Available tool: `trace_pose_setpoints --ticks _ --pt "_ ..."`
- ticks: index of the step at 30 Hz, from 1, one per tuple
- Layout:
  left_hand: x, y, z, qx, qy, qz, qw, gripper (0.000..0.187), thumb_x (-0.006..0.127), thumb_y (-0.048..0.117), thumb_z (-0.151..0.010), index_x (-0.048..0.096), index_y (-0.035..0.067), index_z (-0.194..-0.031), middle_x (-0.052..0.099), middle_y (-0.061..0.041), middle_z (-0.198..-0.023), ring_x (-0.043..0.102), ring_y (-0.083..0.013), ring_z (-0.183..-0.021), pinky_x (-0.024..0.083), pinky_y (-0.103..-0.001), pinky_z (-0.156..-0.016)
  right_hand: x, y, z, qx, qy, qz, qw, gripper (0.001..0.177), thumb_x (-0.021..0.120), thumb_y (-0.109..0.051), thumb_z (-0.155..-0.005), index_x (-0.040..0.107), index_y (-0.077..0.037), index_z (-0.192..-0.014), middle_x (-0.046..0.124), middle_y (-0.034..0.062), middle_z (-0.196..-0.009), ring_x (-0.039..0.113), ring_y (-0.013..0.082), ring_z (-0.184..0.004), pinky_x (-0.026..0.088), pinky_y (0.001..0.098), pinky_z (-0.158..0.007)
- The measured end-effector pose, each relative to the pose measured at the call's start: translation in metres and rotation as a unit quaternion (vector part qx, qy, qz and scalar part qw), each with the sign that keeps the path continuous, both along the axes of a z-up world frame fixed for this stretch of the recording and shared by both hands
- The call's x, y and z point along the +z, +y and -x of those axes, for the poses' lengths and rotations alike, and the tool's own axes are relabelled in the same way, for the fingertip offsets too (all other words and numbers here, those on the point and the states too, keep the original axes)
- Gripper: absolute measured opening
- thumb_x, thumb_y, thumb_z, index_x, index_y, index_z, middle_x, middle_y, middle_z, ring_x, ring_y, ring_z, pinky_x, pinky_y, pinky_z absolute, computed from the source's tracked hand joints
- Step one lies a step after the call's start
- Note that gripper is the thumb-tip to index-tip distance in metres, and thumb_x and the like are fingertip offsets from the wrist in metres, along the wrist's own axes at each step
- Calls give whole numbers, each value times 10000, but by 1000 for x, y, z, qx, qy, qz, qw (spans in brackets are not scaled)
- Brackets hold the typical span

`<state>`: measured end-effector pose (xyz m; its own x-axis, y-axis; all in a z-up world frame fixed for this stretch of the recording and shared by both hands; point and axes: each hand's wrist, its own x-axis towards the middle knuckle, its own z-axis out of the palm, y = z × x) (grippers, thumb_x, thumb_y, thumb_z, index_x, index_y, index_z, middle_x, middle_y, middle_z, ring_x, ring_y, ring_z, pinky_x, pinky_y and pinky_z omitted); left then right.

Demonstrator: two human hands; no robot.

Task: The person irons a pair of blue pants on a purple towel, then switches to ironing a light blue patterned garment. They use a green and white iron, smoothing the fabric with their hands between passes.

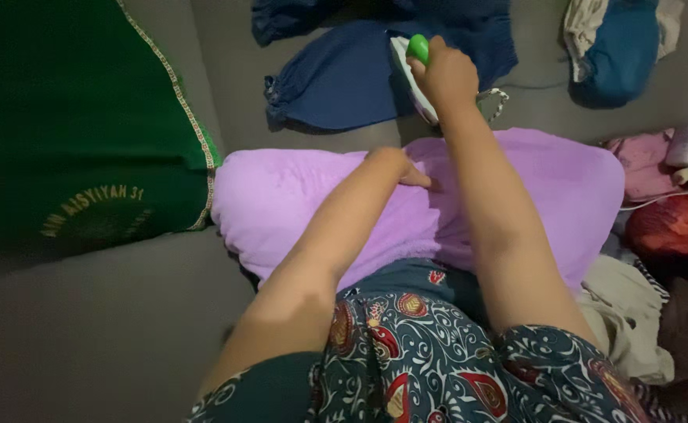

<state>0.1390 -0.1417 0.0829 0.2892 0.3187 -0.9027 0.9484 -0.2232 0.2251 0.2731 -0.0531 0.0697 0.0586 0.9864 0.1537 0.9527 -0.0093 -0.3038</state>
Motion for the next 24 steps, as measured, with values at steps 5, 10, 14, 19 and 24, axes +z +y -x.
trace_pose_setpoints --ticks 5,10,14,19,24 --pt "-8 -11 10 -24 -26 -70 997 1210 551 971 -630 535 90 -1460 501 -155 -1517 503 -367 -1386 394 -520 -1138 0 -17 -8 30 6 36 999 470 768 -478 -897 622 -47 -1011 712 253 -816 689 474 -743 542 574 -624" --pt "9 -10 36 -38 -155 -222 962 820 678 702 -767 690 67 -1284 695 -192 -1254 670 -389 -1159 520 -541 -994 5 -35 -7 36 -4 47 998 460 744 -476 -939 581 -56 -1032 722 224 -825 702 443 -750 541 561 -638" --pt "16 47 68 87 -301 -262 913 602 782 532 -767 725 94 -1177 705 -174 -1201 669 -380 -1126 540 -501 -960 6 -12 8 -4 -7 54 999 465 725 -476 -936 554 -60 -1054 730 198 -835 710 422 -743 541 550 -608" --pt "-19 112 92 114 -274 -513 805 629 808 335 -733 641 64 -1275 582 -187 -1346 538 -412 -1232 490 -512 -941 7 30 29 -27 -2 23 999 484 722 -507 -929 554 -67 -1041 729 194 -827 708 424 -733 544 542 -598" --pt "-48 148 107 209 -164 -438 859 536 746 280 -845 614 82 -1325 585 -157 -1374 566 -387 -1253 498 -520 -952 28 25 27 69 -16 87 994 453 709 -494 -944 584 -78 -1072 716 222 -803 700 440 -730 540 552 -630"
